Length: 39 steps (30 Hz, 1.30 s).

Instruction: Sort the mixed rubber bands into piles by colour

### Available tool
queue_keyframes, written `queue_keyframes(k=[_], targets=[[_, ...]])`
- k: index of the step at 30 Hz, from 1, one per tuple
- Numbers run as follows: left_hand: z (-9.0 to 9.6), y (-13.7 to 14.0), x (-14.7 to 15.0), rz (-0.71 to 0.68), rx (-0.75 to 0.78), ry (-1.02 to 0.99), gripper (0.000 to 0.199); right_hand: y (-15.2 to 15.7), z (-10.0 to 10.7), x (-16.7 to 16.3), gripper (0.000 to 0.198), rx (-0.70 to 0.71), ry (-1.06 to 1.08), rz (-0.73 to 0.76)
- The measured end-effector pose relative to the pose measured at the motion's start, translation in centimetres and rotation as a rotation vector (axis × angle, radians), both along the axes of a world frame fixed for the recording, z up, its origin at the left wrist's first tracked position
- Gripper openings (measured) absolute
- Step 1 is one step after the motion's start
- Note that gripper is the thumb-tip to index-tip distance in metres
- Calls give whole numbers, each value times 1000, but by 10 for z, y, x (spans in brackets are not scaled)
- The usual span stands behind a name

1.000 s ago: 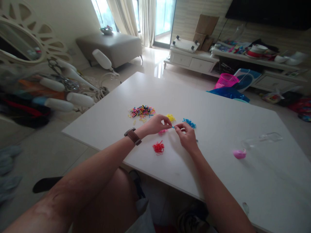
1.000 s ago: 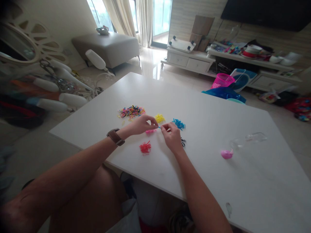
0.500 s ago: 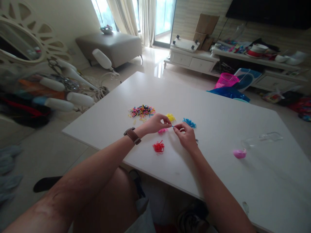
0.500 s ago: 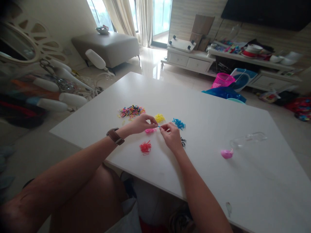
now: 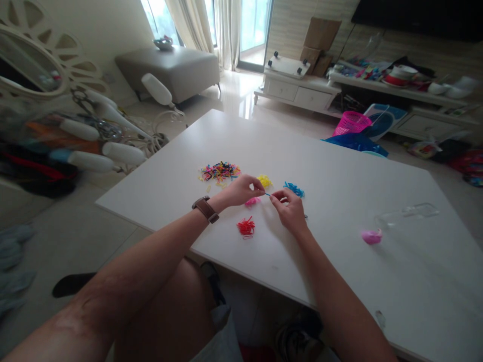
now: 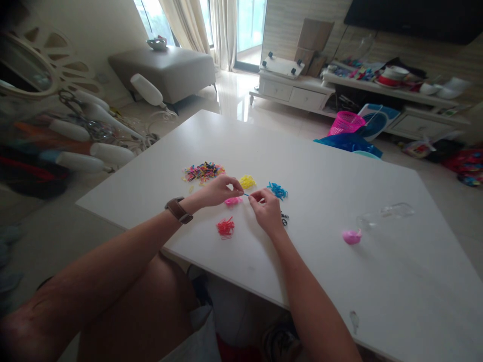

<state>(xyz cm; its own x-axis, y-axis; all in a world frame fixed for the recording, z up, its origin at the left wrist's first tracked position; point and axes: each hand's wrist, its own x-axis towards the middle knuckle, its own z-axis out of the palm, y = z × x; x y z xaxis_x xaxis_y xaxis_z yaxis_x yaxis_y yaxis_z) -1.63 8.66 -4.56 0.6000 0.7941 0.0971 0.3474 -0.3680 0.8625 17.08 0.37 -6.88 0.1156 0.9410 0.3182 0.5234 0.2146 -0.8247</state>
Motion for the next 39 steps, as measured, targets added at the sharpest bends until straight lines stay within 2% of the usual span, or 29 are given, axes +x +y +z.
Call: queue_keyframes(k=[5,15,22,24,25,29,32,35,39], targets=[[3,0,0,2,25,33,16,0,1,0,13,2,-6,-17],[11,13,-13,85,85,57,14,3,5,10,12,-15,19,-141],[3,-6,7,25,18,2,14,1,0,-1,11,29,2,8],[3,-10,10,49,-91,-47,15,2,0,5,11,42,-22,-27],[3,-11,11,64,-199,-91,16,4,0,10,11,48,-42,-85],[7,-9,11,169,-814,-399,11,12,-4,43,13,42,-160,-418],[10,-7,9,251,-1141,-610,5,17,-12,65,17,10,-195,-529],[13,-5,8,326,-1281,-771,13,20,-20,75,22,-18,-245,-553],[14,-6,10,434,-1277,-867,20,21,-20,71,20,-3,-296,-518]])
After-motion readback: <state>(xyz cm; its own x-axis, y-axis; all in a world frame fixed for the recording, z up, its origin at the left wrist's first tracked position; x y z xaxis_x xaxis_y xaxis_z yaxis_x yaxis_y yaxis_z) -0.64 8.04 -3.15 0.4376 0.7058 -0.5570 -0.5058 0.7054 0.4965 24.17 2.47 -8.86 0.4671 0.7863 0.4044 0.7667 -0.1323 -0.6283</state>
